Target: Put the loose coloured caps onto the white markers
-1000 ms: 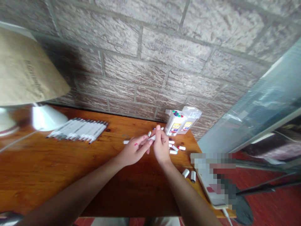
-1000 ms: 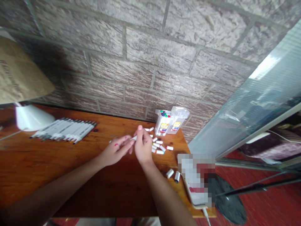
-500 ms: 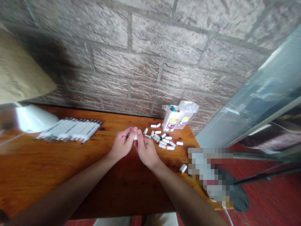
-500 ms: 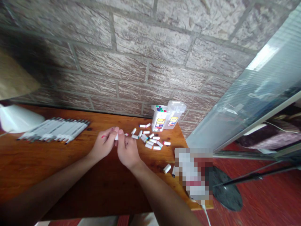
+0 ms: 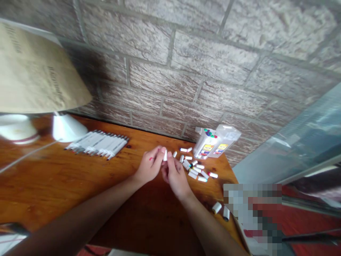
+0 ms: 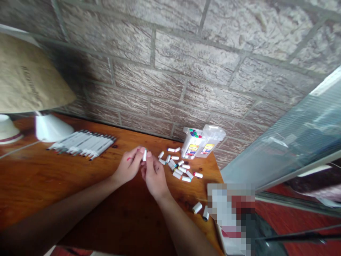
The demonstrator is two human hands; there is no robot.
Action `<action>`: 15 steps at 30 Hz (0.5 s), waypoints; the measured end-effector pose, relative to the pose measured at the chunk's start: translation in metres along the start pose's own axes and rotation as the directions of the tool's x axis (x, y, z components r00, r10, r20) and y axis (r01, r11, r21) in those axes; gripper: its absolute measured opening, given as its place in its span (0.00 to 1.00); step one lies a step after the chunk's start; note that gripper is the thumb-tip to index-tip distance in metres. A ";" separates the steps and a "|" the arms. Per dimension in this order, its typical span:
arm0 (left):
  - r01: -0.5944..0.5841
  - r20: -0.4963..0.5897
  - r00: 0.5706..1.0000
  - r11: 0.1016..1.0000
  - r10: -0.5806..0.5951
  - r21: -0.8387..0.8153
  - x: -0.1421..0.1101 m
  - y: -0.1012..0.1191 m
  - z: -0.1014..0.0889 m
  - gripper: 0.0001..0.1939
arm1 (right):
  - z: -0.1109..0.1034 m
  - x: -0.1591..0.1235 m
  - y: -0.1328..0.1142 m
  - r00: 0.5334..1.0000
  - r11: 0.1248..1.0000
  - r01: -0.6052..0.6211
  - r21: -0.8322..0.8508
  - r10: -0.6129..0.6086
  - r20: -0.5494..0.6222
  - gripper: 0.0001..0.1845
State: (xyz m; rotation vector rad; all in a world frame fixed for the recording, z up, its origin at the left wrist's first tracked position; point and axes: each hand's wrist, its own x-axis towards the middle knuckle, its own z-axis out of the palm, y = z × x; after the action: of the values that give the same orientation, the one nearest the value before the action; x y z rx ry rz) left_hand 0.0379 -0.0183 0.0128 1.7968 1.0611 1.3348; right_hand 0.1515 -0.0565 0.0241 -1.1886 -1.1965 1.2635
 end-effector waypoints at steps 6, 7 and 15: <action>-0.009 0.046 0.999 0.999 0.011 -0.037 0.001 0.000 -0.002 0.21 | 0.005 -0.003 -0.005 0.999 0.999 0.030 0.024 -0.030 0.015 0.32; -0.011 0.046 0.999 0.999 0.013 -0.043 0.001 0.000 -0.002 0.21 | 0.004 -0.002 -0.004 1.000 0.999 0.026 0.039 -0.026 0.017 0.32; 0.095 0.107 0.992 0.960 -0.069 -0.263 0.003 0.001 0.001 0.20 | -0.008 0.002 -0.002 0.999 0.998 0.004 0.059 -0.007 0.040 0.35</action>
State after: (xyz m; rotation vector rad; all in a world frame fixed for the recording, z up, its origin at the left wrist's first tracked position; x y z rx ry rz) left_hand 0.0400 -0.0161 0.0148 1.5829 0.8493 1.2614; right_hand 0.1591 -0.0540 0.0263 -1.1210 -1.1836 1.3154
